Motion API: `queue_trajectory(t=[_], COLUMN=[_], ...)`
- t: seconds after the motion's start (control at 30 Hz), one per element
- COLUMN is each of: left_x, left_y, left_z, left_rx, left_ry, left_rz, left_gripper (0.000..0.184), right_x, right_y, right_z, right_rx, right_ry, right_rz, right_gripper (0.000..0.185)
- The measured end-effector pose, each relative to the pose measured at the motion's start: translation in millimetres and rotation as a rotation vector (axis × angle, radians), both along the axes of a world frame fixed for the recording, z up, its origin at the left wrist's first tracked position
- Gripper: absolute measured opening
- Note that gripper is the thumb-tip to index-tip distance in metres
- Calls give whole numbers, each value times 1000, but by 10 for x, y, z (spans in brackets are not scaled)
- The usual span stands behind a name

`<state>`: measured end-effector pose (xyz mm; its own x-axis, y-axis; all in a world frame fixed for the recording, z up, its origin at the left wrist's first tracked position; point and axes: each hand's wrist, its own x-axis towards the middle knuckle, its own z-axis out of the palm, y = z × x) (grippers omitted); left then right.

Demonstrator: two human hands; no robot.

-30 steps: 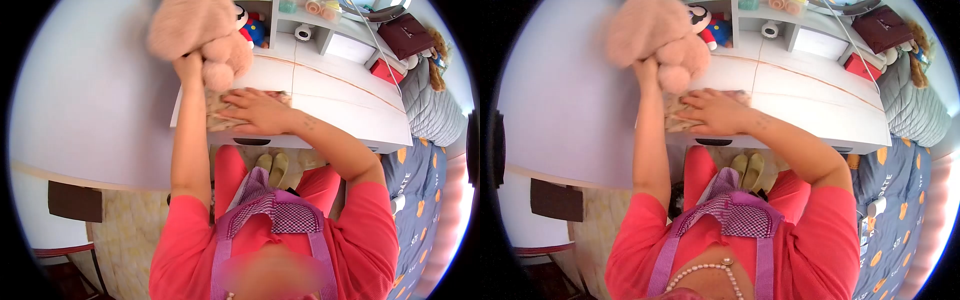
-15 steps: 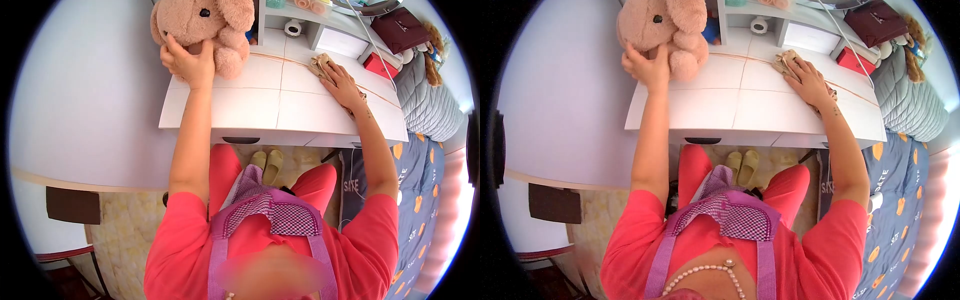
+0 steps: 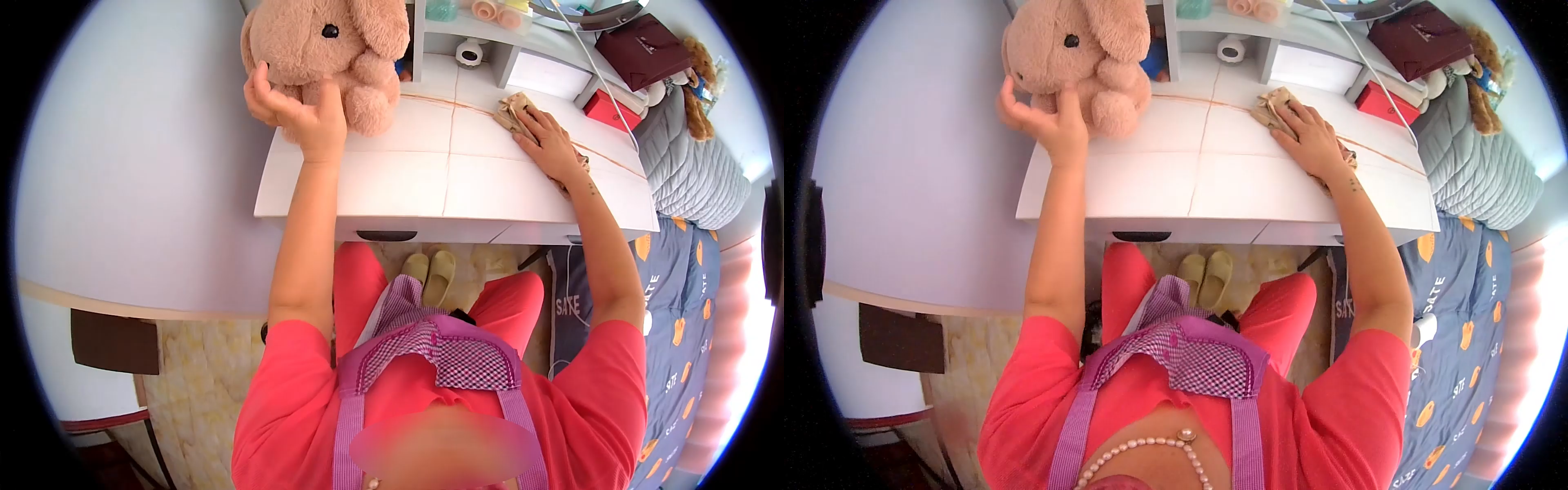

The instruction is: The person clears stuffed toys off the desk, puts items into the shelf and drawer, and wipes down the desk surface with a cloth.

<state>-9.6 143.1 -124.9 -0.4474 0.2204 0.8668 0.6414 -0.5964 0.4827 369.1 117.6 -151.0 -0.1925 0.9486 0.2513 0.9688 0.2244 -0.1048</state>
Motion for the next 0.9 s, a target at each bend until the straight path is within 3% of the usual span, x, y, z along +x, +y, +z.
queue_trajectory(t=[0.1,0.2,0.3,0.5,0.67,0.9], left_x=[52,59,-35,38,97,-85], left_y=[-79,-16,70,301,120,186], left_z=[104,265,517,527,485,505], left_rx=[168,136,-4,-218,-308,-170], left_ry=[256,177,223,631,797,683], left_rz=[48,61,22,130,147,-70], left_gripper=[76,72,62,41,36,31], right_x=[11,-23,-55,-3,-21,-21], right_y=[1,-34,-59,-16,-35,-42], right_z=[-13,17,66,-14,0,5], right_rx=[20,21,-13,54,51,30], right_ry=[6,22,-19,38,40,34], right_rz=[18,7,-11,23,37,-1], right_gripper=[52,51,53,52,53,54])
